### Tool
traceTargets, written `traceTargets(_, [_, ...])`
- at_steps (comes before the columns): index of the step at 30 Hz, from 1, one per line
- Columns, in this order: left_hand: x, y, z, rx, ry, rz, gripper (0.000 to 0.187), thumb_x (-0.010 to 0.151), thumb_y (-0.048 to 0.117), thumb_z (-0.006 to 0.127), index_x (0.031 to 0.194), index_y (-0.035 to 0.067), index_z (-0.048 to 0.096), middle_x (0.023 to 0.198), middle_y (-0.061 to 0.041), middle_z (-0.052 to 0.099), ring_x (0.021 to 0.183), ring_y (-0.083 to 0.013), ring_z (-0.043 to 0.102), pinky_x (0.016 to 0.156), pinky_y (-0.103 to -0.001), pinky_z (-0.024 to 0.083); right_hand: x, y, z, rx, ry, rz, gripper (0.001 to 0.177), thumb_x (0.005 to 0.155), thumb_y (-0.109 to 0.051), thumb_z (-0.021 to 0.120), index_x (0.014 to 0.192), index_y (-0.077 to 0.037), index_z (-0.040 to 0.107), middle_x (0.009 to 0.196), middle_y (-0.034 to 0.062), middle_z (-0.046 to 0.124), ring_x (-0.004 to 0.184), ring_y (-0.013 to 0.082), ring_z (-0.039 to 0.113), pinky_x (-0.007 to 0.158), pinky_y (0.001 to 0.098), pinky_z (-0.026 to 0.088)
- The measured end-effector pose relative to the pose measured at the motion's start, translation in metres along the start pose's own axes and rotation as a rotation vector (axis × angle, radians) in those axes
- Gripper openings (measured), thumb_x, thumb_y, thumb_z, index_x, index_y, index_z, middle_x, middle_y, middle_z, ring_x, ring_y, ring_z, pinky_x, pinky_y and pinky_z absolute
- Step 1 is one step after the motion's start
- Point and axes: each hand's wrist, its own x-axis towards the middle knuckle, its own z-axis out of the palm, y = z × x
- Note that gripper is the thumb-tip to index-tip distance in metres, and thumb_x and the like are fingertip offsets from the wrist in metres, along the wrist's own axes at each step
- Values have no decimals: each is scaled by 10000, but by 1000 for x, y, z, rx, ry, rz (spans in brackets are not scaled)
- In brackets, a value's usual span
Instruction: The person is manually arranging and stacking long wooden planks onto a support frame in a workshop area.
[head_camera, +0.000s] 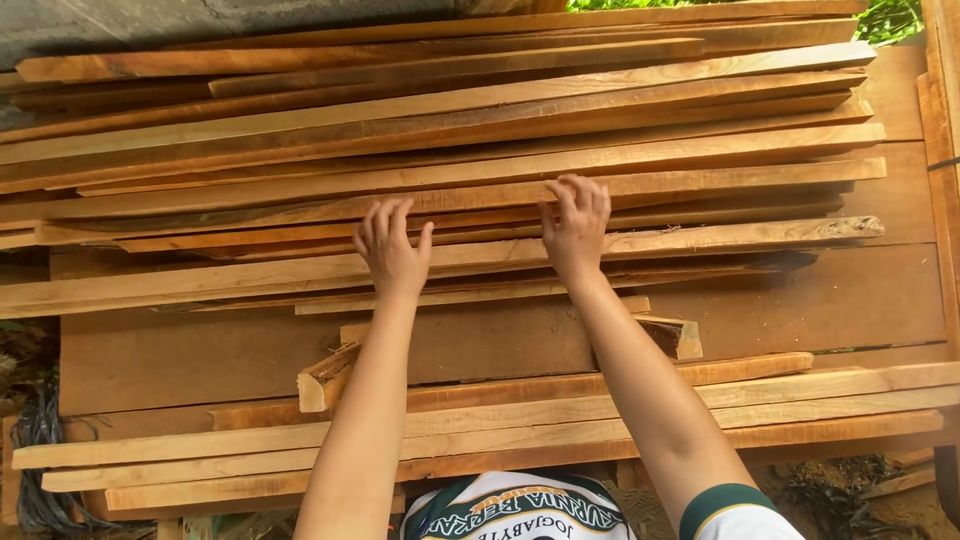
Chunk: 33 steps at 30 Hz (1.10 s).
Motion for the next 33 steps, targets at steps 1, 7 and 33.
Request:
traceTargets(1, [-15,1,-2,1,-2,3,429,978,344,729,1361,208,593,1350,-31,515,1400,-273,355,1145,-588,210,-12,-14,-8,-1,2,4,363,917,-170,770,1254,-246,660,1281,36,577,1306,272,442,1162,571,234])
traceTargets(7, [-80,-23,6,307,-432,-27,906,981,474,620,1655,78,162,1738,-159,56,1590,-357,43,1251,-551,46,-81,-36,-31,-237,-605,97,879,972,-543,599,1630,-74,255,1736,149,79,1590,353,40,1256,570,33])
traceTargets(33, [-65,85,-138,153,-65,595,545,772,450,824,1273,330,645,1211,125,558,1128,-109,546,983,-388,307,23,-152,-231,-237,-738,-215,532,791,-617,764,1146,-221,731,1012,-27,766,1027,217,718,1046,465,458])
